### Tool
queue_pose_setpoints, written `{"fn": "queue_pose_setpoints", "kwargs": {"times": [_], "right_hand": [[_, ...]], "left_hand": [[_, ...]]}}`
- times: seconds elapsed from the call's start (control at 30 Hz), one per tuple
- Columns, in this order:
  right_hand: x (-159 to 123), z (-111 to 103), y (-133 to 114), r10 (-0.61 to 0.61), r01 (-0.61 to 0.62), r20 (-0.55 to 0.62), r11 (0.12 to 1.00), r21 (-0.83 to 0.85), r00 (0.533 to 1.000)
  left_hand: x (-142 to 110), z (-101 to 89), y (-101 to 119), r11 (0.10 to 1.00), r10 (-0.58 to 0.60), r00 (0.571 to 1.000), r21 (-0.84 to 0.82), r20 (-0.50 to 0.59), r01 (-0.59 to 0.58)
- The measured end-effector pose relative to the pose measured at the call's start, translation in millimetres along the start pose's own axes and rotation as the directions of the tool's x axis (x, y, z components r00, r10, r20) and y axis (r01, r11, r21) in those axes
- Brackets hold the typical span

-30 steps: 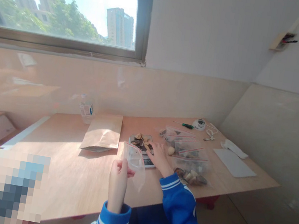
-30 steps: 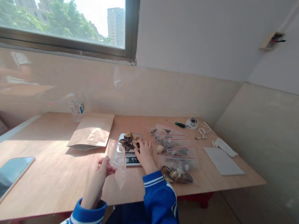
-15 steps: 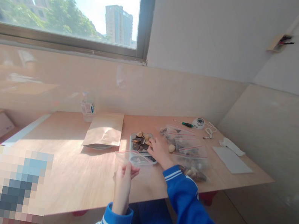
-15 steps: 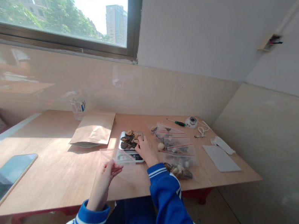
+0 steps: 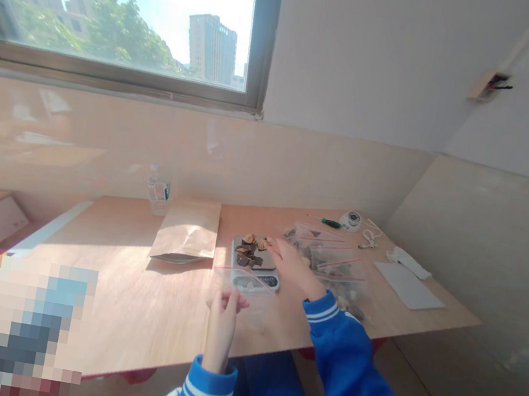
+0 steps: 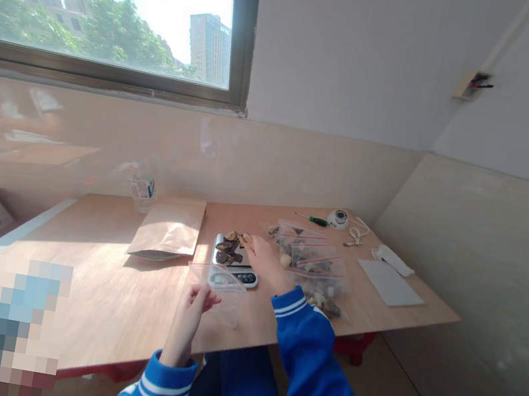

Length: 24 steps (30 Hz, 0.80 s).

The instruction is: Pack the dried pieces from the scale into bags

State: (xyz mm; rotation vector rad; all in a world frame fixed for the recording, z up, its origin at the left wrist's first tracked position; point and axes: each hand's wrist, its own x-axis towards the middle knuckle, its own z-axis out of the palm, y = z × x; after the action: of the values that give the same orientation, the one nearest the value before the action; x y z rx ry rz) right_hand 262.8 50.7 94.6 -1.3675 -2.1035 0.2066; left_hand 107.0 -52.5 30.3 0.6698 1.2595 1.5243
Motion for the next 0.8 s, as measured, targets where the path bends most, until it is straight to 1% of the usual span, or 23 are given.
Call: {"fn": "queue_pose_setpoints", "kwargs": {"times": [0.07, 0.1, 0.13, 0.17, 0.2, 0.23, 0.3, 0.37, 0.43, 0.5, 0.6, 0.7, 0.8], "right_hand": [[2, -21, -17, -0.106, 0.089, 0.073, 0.975, 0.201, 0.992], [2, -30, -26, -0.172, 0.124, 0.14, 0.947, 0.297, 0.975], [1, -38, -35, -0.226, 0.135, 0.222, 0.923, 0.361, 0.949], [0, -43, -43, -0.259, 0.136, 0.287, 0.913, 0.386, 0.922], [-2, -45, -51, -0.268, 0.131, 0.333, 0.915, 0.381, 0.904], [-5, -45, -58, -0.255, 0.122, 0.353, 0.925, 0.359, 0.9], [-10, -41, -66, -0.207, 0.098, 0.335, 0.945, 0.312, 0.919], [-12, -34, -68, -0.17, 0.067, 0.341, 0.954, 0.293, 0.925], [-11, -27, -64, -0.154, 0.056, 0.352, 0.96, 0.274, 0.923], [-5, -19, -55, -0.137, 0.068, 0.296, 0.97, 0.231, 0.945], [4, 2, -41, -0.064, 0.049, 0.136, 0.992, 0.112, 0.989], [6, 35, -34, 0.084, -0.08, 0.048, 0.994, -0.069, 0.995], [3, 69, -38, 0.263, -0.27, -0.065, 0.937, -0.221, 0.963]], "left_hand": [[0, 0.5, 1, 0.999, 0.02, 1.0, 0.025, -0.012, -0.02], [0, 0.7, 2, 0.999, 0.026, 1.0, 0.041, -0.015, -0.025], [-1, 0.9, 3, 0.998, 0.026, 1.0, 0.057, -0.012, -0.026], [-2, 1.1, 5, 0.997, 0.02, 1.0, 0.07, -0.006, -0.02], [-3, 1.2, 6, 0.997, 0.007, 1.0, 0.077, 0.002, -0.007], [-5, 1.2, 8, 0.997, -0.01, 1.0, 0.078, 0.008, 0.01], [-7, 1.4, 11, 0.997, -0.049, 0.999, 0.054, 0.009, 0.049], [-9, 1.5, 13, 0.996, -0.084, 0.996, 0.011, 0.006, 0.084], [-9, 1.2, 15, 0.995, -0.098, 0.995, -0.021, -0.002, 0.098], [-8, 0.1, 15, 0.994, -0.102, 0.995, -0.031, -0.022, 0.101], [-4, -3.5, 14, 0.995, -0.094, 0.994, -0.038, -0.05, 0.093], [1, -9.1, 12, 0.997, -0.06, 0.996, -0.047, -0.064, 0.057], [5, -15.7, 12, 0.998, -0.04, 0.995, -0.052, -0.092, 0.036]]}}
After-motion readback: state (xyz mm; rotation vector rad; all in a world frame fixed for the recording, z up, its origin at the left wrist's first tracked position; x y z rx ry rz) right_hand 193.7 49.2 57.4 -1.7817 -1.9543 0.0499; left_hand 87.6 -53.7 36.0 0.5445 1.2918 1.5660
